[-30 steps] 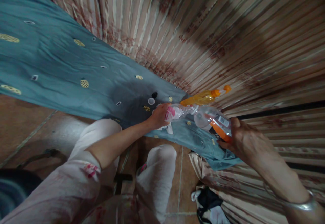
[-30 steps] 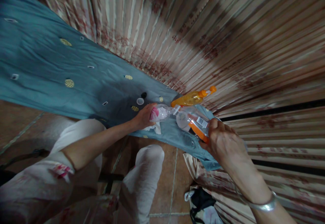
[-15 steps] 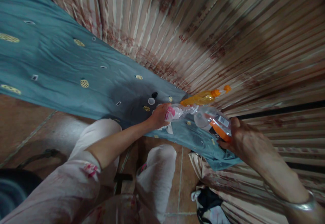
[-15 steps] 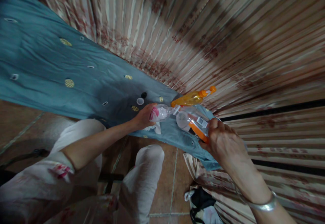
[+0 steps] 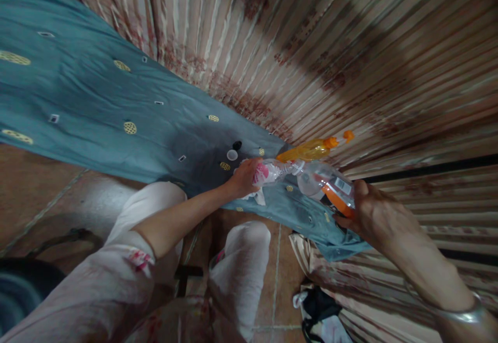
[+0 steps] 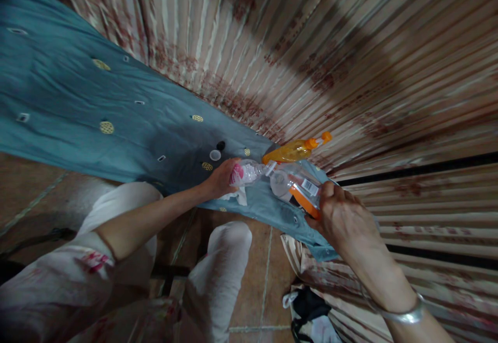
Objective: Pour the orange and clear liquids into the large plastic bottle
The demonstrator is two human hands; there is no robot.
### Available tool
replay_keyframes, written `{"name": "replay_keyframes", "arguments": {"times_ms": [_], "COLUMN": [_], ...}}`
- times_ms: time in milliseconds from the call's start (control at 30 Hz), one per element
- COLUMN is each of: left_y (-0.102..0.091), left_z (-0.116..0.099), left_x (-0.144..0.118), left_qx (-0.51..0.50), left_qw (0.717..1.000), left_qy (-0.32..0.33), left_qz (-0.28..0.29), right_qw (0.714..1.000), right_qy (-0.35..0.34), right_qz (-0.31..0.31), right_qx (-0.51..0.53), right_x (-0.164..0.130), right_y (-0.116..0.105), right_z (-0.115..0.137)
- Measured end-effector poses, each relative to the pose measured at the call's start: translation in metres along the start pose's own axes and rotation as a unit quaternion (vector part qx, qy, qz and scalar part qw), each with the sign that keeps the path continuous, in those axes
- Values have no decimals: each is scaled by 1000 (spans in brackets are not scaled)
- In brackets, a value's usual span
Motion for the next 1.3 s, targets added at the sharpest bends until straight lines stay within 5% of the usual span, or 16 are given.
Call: {"name": "replay_keyframes", "arguments": {"times_ms": [733, 1300], "left_y": [1, 1], "left_z": [0, 1], "left_x": [0, 0], "left_qx": [6, 0], "left_qw": [1000, 1000], "left_qy": [13, -9], "left_qz": [-7, -5], "right_qw": [1000, 999], "right_qy": [-10, 24], "right_qz": [-14, 46], "right_qx": [-17, -8], "right_x": [2, 6], "right_y": [-2, 2], "right_z": [2, -1]}}
Point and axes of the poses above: each hand's wrist, its own x-axis towards the middle knuckle, its own y-axis out of the palm, z = x × y, the point moved 10 cm from there along x, towards the middle knuckle, and after that the axes turned 14 degrees about -z, right-handed, at the moved point
